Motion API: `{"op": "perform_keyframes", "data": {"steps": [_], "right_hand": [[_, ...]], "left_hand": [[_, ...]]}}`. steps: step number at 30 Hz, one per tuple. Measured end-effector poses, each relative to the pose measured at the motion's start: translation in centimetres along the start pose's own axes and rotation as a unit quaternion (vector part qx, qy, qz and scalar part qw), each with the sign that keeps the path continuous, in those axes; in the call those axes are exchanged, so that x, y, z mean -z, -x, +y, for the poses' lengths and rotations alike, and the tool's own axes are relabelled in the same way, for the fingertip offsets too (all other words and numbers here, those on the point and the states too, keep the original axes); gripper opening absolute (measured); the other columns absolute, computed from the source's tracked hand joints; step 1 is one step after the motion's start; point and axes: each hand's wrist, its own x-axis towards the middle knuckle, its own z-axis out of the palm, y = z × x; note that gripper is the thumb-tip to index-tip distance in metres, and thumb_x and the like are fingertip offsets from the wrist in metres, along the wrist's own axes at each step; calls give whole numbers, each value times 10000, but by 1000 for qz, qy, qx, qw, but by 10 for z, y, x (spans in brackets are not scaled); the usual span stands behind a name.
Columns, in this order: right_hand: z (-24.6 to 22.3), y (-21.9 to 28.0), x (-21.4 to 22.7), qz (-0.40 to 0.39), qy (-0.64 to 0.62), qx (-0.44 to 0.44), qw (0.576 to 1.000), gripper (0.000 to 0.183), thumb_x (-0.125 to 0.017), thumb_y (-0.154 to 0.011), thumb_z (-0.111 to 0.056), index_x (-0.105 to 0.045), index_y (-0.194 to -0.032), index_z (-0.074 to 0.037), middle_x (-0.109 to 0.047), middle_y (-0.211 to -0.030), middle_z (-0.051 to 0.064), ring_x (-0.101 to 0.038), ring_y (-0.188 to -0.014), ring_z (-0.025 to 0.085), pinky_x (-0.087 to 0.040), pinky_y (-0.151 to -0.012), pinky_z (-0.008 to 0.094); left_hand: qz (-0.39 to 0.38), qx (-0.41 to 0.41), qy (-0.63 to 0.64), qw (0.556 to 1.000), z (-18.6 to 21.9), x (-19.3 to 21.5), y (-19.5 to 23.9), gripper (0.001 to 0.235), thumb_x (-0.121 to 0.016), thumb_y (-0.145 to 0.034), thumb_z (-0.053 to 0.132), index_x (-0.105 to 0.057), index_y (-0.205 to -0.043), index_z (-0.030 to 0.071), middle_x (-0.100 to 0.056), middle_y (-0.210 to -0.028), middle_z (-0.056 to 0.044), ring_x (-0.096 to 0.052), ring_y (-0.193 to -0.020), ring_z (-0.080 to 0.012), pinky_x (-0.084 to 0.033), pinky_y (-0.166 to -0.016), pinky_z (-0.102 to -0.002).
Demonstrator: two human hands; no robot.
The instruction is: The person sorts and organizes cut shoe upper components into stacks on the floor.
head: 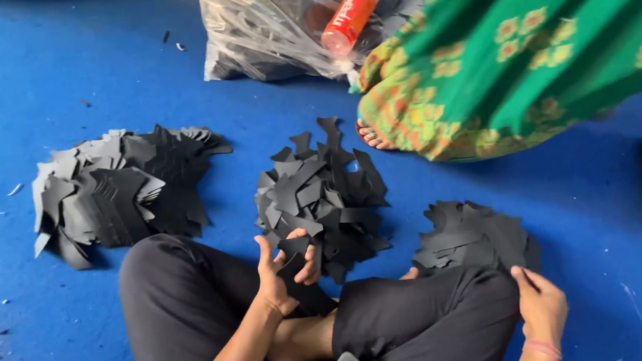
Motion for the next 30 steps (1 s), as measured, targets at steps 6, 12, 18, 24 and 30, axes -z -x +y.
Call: {"op": "perform_keyframes", "data": {"steps": [6, 12, 18, 24, 30], "right_hand": [[-18, 11, -23, 45, 185, 21, 981, 357, -822, -958, -455, -827, -1064, -114, -760, -945, 164, -721, -883, 322, -549, -779, 408], [-161, 42, -114, -200, 52, 173, 963, 298, -746, -887, -354, -798, -1000, -83, -778, -954, 132, -755, -879, 309, -572, -784, 392], [-152, 88, -239, -354, 267, 308, 842, 497, -845, -760, -370, -641, -1098, -68, -704, -1031, 123, -680, -1000, 346, -558, -786, 468], [-151, 83, -213, -320, 157, 325, 876, 429, -858, -763, -277, -658, -1080, -69, -694, -1009, 122, -686, -919, 344, -557, -753, 459], [-189, 93, -172, -364, -111, 185, 906, 426, -877, -762, -216, -720, -1093, 2, -666, -837, 72, -677, -670, 195, -530, -597, 335]], "left_hand": [[-63, -36, -42, 997, -4, 25, -7, 868, -330, -979, 857, -533, -1346, 97, -510, -802, -69, -419, -533, -142, -401, -560, -307], [112, -47, -188, 975, -10, 4, -15, 625, -631, -863, 415, -385, -1414, 253, -512, -942, -30, -483, -720, -151, -454, -703, -336], [96, -16, -293, 951, -14, 14, -16, 572, -649, -929, 185, -364, -1420, 258, -566, -970, -42, -544, -829, -167, -475, -782, -320], [81, 20, -230, 970, -21, 47, -21, 441, -535, -1054, 423, -427, -1387, 156, -521, -826, -67, -496, -697, -200, -488, -691, -353], [106, -60, -220, 968, -6, 3, -13, 576, -650, -893, 122, -403, -1387, 287, -544, -1025, 0, -526, -886, -148, -461, -789, -323]]}}
